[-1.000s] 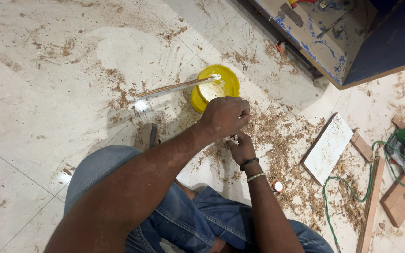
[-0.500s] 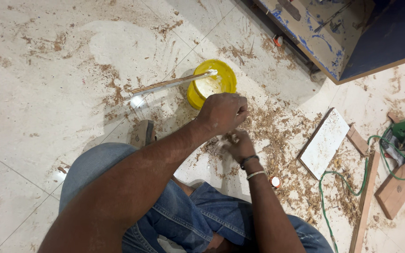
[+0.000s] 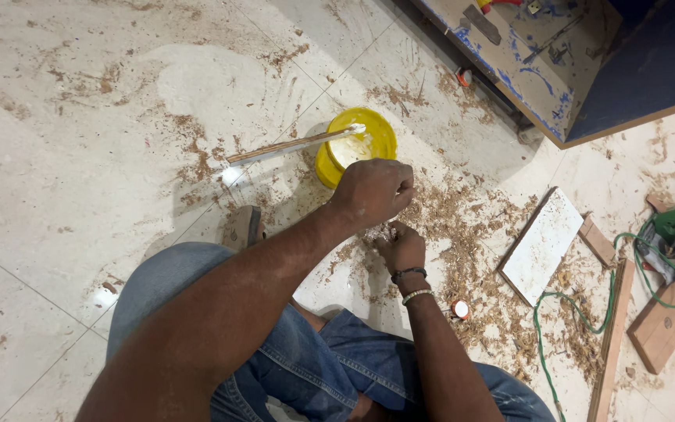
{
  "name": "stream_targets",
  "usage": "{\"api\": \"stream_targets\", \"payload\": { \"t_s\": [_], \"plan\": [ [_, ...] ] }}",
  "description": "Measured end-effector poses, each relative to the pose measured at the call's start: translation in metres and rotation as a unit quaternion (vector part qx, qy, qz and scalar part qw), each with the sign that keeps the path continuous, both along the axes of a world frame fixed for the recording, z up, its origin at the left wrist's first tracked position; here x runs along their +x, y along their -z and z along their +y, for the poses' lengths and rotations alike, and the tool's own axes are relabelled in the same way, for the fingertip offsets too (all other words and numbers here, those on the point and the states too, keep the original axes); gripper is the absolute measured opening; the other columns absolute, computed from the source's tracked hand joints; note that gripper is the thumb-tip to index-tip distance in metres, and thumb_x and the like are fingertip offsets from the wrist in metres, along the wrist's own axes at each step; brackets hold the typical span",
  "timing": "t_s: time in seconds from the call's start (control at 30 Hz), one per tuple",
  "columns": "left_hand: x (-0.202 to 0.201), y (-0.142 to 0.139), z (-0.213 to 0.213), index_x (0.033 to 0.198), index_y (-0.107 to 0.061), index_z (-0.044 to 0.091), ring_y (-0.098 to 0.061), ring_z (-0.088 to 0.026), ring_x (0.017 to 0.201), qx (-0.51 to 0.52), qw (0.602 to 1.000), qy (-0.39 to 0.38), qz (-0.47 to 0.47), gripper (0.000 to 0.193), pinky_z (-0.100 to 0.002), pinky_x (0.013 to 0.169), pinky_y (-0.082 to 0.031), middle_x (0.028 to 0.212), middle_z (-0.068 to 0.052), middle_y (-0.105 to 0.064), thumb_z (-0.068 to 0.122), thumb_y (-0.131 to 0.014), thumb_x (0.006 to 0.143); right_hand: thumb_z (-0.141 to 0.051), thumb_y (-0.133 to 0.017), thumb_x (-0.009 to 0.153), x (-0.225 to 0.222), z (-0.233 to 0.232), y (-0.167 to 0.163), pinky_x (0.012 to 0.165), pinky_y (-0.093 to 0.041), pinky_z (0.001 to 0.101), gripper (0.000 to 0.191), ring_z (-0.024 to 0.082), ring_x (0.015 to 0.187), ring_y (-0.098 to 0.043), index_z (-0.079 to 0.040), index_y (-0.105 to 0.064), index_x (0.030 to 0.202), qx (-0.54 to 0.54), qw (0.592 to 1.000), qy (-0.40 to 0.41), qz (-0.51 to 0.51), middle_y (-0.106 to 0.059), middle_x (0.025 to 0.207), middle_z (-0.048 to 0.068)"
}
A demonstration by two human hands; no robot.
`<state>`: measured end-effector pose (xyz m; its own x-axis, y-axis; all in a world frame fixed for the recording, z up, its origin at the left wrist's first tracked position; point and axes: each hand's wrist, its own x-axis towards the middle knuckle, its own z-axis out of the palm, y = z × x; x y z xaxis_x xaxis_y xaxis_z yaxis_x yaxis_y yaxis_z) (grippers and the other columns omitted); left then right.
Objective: The person sits on the floor and mixes a white paste in a yellow container using a metal tool. They repeatedly scrape the sides of the container and apply the mixture to a small wooden piece, then scrape it back into the container.
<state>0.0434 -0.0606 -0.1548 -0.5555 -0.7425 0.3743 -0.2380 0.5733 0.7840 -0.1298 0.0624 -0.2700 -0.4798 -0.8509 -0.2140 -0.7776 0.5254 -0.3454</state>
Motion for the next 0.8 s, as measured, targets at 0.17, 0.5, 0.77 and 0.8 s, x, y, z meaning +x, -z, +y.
{"api": "stream_targets", "payload": {
  "t_s": [0.17,0.5,0.77,0.8],
  "plan": [
    [0.001,0.001,0.0,0.085,-0.069,0.01,-0.072,-0.028,0.08,0.008,1.0,0.003,-0.028,0.017,-0.044,0.071,-0.056,0.082,-0.007,-0.072,0.027,-0.073,0.087,-0.018,-0.083,0.075,0.005,-0.004,-0.009,0.085,-0.06,0.0373,0.05,0.027,0.093,-0.074,-0.007,-0.069,0.121,-0.008,0.993,-0.063,-0.097,-0.073,0.104,0.017],
    [0.001,0.0,0.0,0.084,-0.07,0.01,-0.072,-0.029,0.079,0.009,0.999,0.007,-0.038,0.018,-0.045,0.07,-0.056,0.082,-0.007,-0.072,0.028,-0.073,0.087,-0.006,-0.075,0.078,-0.016,-0.002,0.002,0.085,-0.058,0.0409,0.053,0.033,0.096,-0.073,-0.002,-0.064,0.13,-0.093,0.987,-0.12,-0.044,-0.074,0.104,0.023],
    [0.001,0.0,0.0,0.085,-0.07,0.01,-0.073,-0.028,0.079,0.014,0.999,0.009,-0.037,0.018,-0.044,0.071,-0.057,0.082,-0.007,-0.073,0.028,-0.073,0.088,-0.016,-0.077,0.082,-0.001,-0.007,-0.023,0.063,-0.055,0.0375,0.029,0.022,0.061,-0.067,-0.001,-0.074,0.107,-0.068,0.996,0.002,-0.054,-0.072,0.072,0.015],
    [0.0,-0.001,0.0,0.086,-0.07,0.01,-0.073,-0.028,0.079,0.014,0.999,0.01,-0.039,0.018,-0.044,0.071,-0.057,0.082,-0.007,-0.073,0.028,-0.073,0.088,-0.017,-0.077,0.083,-0.002,-0.007,-0.024,0.064,-0.054,0.0376,0.027,0.022,0.061,-0.066,-0.001,-0.074,0.105,-0.074,0.996,-0.002,-0.046,-0.072,0.072,0.015]
  ]
}}
